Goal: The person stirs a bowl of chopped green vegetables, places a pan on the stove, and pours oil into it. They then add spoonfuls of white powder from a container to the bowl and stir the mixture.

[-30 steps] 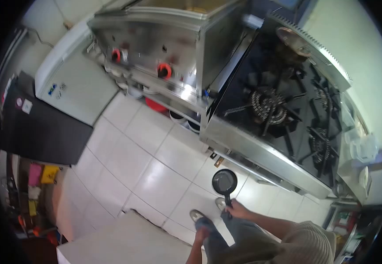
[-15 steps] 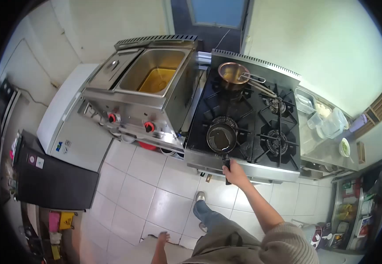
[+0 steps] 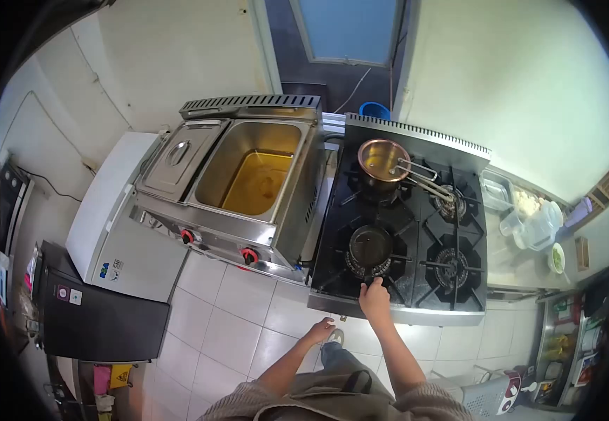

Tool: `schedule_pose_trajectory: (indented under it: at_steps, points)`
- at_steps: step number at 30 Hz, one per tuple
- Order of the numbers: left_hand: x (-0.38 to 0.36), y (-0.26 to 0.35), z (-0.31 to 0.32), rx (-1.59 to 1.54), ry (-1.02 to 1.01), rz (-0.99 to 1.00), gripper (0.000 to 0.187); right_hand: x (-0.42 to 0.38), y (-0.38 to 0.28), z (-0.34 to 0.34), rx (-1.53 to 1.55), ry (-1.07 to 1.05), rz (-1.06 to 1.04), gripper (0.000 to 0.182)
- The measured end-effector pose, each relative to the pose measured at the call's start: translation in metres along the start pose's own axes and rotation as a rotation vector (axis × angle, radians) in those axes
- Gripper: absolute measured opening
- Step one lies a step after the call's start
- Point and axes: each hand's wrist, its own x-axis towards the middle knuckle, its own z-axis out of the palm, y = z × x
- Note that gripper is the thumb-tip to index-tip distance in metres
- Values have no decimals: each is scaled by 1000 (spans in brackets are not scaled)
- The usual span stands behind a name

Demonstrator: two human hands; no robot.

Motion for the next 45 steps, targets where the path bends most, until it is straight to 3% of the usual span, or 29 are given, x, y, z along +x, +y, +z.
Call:
schedule_pose_trajectory:
  at_steps: [2, 5, 11, 14, 18, 21, 23, 30, 34, 41, 45]
  points:
    - [7, -14, -1, -76, -26, -122, 43, 1, -2, 1, -14, 19, -2, 38]
    - [28, -78, 11, -217, 54, -95, 47, -1, -5, 0, -120, 40, 12, 43]
    - [28, -75, -16, -206, -104, -136, 46, -23, -23, -23, -174, 47, 115, 49]
    - [11, -49, -48, 33, -135, -87, 46, -45, -22, -34, -133, 145, 126, 48]
    - [36, -125, -51, -202, -151, -44, 41, -88, -28, -42, -98, 170, 275, 45]
    - [4, -87, -113, -379, -219, -267, 34, -121, -28, -30, -95, 155, 344, 43]
    - [-13, -83, -148, -499, -186, -172, 30, -141, -24, -11, -88, 112, 388, 43]
    - [-19, -90, -219, -332, -191, -311, 34, -197, -58, 19, -17, 22, 436, 39]
    - [-2, -73, -193, -173, -354, -262, 43, -230, -61, 11, 50, -24, 477, 40]
    - [13, -23, -72, -80, -554, -138, 36, -305, -33, 14, 22, -96, 612, 42]
    - [32, 6, -31, -153, -574, -280, 44, -340, -43, 6, 47, -119, 737, 43]
